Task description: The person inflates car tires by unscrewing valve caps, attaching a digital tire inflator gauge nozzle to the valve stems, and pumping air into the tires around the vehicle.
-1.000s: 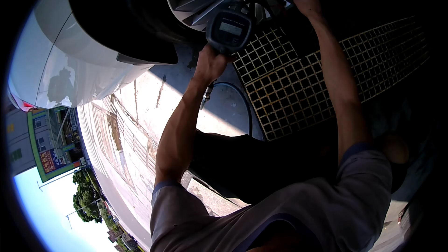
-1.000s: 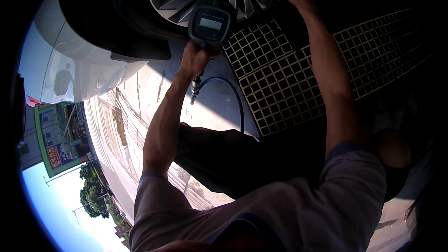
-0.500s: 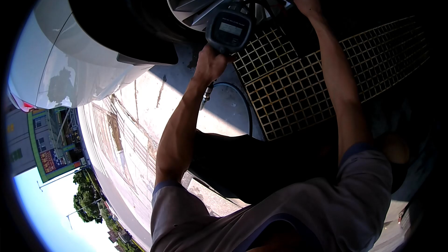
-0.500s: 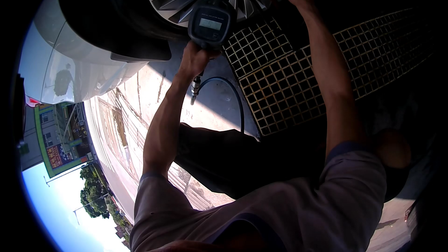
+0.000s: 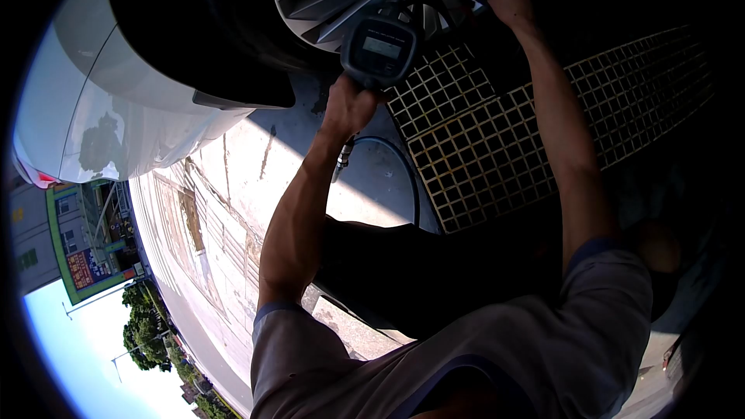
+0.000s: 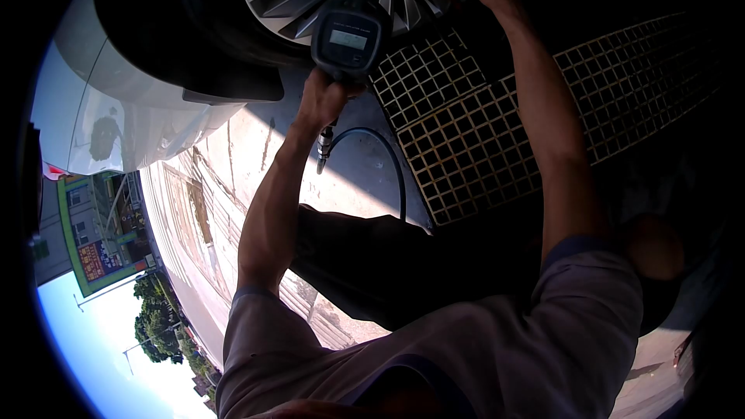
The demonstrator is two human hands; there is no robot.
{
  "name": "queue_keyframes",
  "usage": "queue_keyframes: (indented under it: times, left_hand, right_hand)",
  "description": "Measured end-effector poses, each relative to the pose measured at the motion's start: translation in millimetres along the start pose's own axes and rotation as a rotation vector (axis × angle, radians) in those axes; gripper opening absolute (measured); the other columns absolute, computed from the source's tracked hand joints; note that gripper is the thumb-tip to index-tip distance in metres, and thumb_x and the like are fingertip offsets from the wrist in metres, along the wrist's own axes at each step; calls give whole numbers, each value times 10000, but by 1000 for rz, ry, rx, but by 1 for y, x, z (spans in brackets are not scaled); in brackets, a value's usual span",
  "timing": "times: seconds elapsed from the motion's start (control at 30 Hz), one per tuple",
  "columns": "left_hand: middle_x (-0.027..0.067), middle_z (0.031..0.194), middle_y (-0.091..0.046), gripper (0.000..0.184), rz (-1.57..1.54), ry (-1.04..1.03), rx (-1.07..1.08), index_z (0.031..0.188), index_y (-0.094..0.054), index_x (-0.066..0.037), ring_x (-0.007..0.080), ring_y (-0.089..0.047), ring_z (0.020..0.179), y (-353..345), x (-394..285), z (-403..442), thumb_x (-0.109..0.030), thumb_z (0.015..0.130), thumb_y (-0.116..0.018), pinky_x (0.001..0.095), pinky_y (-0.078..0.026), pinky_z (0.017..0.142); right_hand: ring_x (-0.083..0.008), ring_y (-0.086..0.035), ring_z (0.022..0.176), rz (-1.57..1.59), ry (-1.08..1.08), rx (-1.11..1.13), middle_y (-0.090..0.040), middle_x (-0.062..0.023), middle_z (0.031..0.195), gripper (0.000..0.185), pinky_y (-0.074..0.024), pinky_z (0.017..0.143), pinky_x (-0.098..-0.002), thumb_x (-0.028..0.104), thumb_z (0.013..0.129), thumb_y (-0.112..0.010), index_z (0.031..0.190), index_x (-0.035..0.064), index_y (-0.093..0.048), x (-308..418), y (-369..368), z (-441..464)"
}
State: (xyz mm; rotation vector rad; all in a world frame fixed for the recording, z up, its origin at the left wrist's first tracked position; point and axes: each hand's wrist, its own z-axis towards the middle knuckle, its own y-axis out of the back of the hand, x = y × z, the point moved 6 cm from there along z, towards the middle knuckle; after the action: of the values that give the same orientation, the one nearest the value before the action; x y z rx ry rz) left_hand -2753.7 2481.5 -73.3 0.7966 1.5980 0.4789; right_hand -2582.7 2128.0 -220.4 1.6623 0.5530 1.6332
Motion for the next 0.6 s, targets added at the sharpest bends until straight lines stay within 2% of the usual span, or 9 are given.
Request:
queue_keyframes:
  times: [0.27,0.6]
  left_hand:
    - [182,947,-774,349,20,24,0,1103,-733,37,240,-746,904,0,2,1,-106,786,-701,368,-572,825]
    - [166,923,-769,335,-45,-8,7,1084,-735,40,217,-720,871,0,-8,-3,-110,787,-700,370,-563,802]
  right_hand:
    - [-253,-554,535,-29,10,24,-579,-83,654,497,-435,505,-489,528,1070,-495,945,91,-698,-3,-4,5]
    - [-253,-564,544,10,45,-34,-584,-86,655,484,-431,510,-484,517,1065,-502,942,95,-704,0,1,1]
